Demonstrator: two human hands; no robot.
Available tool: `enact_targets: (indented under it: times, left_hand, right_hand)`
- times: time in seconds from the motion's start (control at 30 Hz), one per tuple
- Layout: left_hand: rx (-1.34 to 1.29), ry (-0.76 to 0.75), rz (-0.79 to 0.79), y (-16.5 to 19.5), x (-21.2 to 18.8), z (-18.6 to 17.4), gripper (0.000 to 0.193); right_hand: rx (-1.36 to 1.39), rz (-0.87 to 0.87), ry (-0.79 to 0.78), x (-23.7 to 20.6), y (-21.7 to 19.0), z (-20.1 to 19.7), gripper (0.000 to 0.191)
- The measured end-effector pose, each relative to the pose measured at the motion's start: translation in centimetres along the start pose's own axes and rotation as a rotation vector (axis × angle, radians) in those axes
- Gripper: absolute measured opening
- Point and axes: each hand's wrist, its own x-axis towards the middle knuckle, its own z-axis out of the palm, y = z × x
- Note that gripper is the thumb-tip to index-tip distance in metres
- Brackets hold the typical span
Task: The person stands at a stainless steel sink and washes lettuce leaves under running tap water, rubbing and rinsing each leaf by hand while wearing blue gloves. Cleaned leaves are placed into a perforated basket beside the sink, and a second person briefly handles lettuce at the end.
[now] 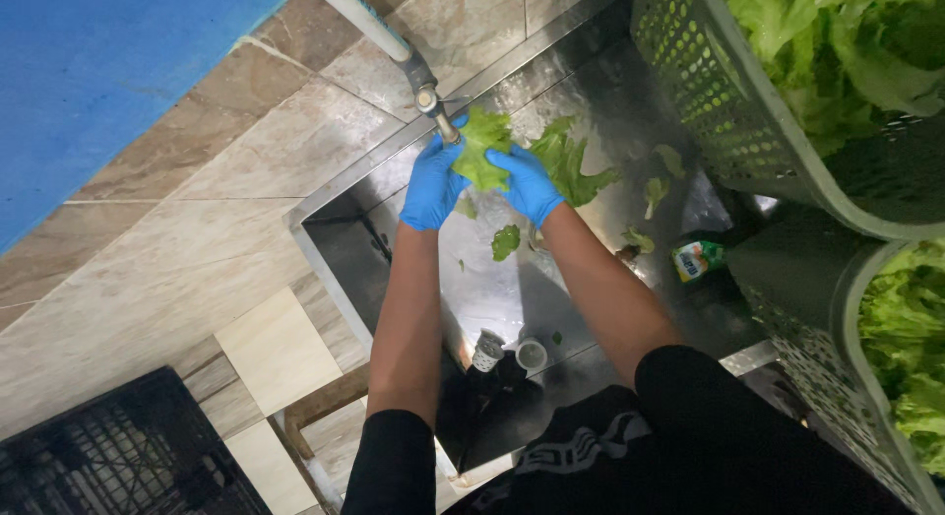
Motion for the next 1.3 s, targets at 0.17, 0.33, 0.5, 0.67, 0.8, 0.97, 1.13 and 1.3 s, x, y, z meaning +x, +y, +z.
enact_targets:
  times: [0.17,0.33,0.5,0.67,0.8,0.97,1.13,1.3]
  left_hand:
    - [0.176,0.224,0.031,-0.1,0.6,-1.6,0.026]
    - [0.499,0.303,0.17,-1.2,0.9,-1.0,0.029]
    - [0.393,0.259,0.179,-1.6,0.9,-0.3,0.036]
    - [0.304,0.155,0.246,-2.1,1.6,-0.4,0.04]
    - [0.296,0.184,0.345,-2.5,2.0,-0.1,0.038]
    - [0.309,0.294,0.153,-1.6,0.7,-0.2,0.035]
    - [0.502,0.203,0.219,-0.3,0.9,-0.7,0.035]
    - [1.234,0.256,0.341,-0.8,1.9,-1.4,0.034]
  right_hand:
    - [-0.112,-0.121,0.067,-0.1,0.4,-1.2,0.059]
    - [-0.016,-0.14,0.114,-0.2,0.0,-2.1,0.069]
    - [-0.67,-0.439,0.569,-0.4,0.4,-0.8,0.074]
    - [-1.281,-0.874,0.044,-1.9,1.6,2.7,0.076]
    - [-1.318,-0.848,0.008,-1.5,2.6,3.1,0.078]
    - [-1.242,-0.765,0.031,0.3,3.1,0.2,0.06]
    - [-1.205,-0.458,0.409,0.2,1.1,-2.0,0.056]
    - [-0.398,-0.223,0.295,-0.5,-0.1,-1.1,0.065]
